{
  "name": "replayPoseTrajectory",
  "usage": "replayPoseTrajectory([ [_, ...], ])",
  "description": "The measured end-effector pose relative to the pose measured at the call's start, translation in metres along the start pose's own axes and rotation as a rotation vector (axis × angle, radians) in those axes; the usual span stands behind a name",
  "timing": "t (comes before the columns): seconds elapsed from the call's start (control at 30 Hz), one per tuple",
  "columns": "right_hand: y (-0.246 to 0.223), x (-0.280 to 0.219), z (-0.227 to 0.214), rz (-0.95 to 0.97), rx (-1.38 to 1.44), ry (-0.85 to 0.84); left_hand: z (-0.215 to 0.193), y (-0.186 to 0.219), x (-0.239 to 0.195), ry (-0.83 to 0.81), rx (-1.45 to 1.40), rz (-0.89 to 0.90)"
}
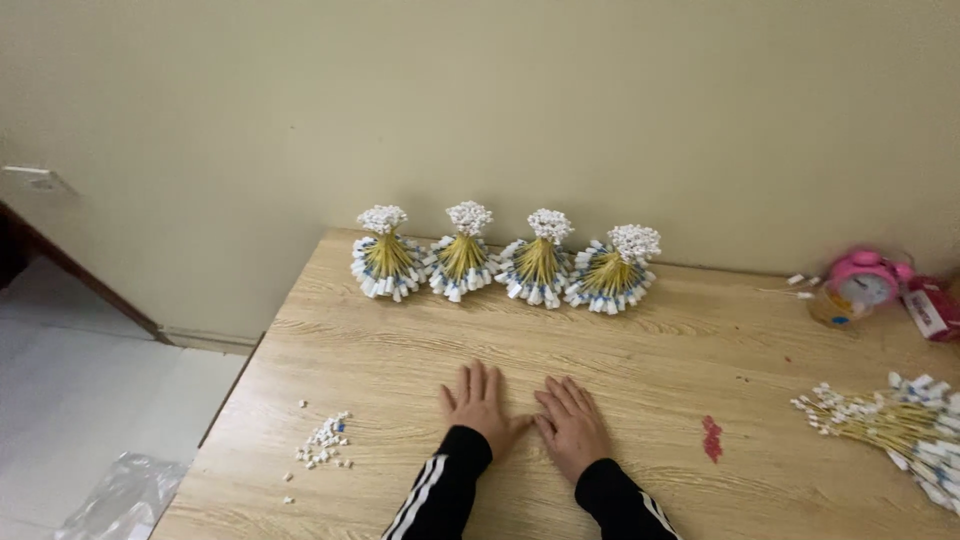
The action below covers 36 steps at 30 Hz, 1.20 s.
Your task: Assembling small white connectors onto yellow wires and organizing them into bundles on a wooden table.
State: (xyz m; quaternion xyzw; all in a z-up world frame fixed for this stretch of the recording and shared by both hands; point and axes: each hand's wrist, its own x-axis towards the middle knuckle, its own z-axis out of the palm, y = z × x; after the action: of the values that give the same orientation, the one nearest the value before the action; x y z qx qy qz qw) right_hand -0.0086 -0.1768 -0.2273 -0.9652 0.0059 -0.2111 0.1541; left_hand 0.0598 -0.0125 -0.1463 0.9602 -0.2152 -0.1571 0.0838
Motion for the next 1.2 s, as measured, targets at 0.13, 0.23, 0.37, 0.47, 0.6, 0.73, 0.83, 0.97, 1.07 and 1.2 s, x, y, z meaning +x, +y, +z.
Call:
replayPoseTrajectory([
  [0.13, -0.014, 0.006, -0.019, 0.045, 0.03, -0.054, -0.043, 0.011, -0.006, -0.221, -0.029, -0.105],
  [0.23, -0.015, 0.012, -0.019, -0.008, -0.017, -0.02, -0.033, 0.003, 0.004, -0.244, 0.052, -0.079],
  [0.37, 0.0, 0.009, -0.006, -0.069, -0.054, -0.018, 0.085, -0.036, 0.062, 0.255, 0.038, 0.069],
  [0.47, -0.011, -0.005, -0.002, 0.03, 0.049, 0.051, 0.037, -0.025, 0.043, -0.024, 0.133, -0.03],
  [0.6, -0.017, -0.042, -0.029, 0.116, 0.105, 0.094, 0.014, -0.013, 0.032, -0.115, 0.094, -0.035],
  [0.73, 0.026, -0.092, -0.063, 0.208, 0.093, 0.294, 0.006, -0.009, 0.029, -0.172, 0.104, -0.054],
  [0.83, 0.062, -0.118, -0.093, 0.356, -0.067, 0.346, 0.009, -0.011, 0.032, -0.18, 0.092, -0.068],
  [0.97, 0.093, -0.119, -0.108, 0.567, -0.048, 0.331, -0.015, 0.011, 0.02, -0.214, 0.008, -0.174],
  [1.07, 0.12, -0.096, -0.095, 0.497, -0.078, 0.293, -0.017, 0.01, 0.022, -0.227, -0.025, -0.167],
  [1.2, 0.159, -0.077, -0.062, 0.354, -0.099, 0.377, 0.014, -0.006, 0.038, -0.103, -0.001, -0.134],
])
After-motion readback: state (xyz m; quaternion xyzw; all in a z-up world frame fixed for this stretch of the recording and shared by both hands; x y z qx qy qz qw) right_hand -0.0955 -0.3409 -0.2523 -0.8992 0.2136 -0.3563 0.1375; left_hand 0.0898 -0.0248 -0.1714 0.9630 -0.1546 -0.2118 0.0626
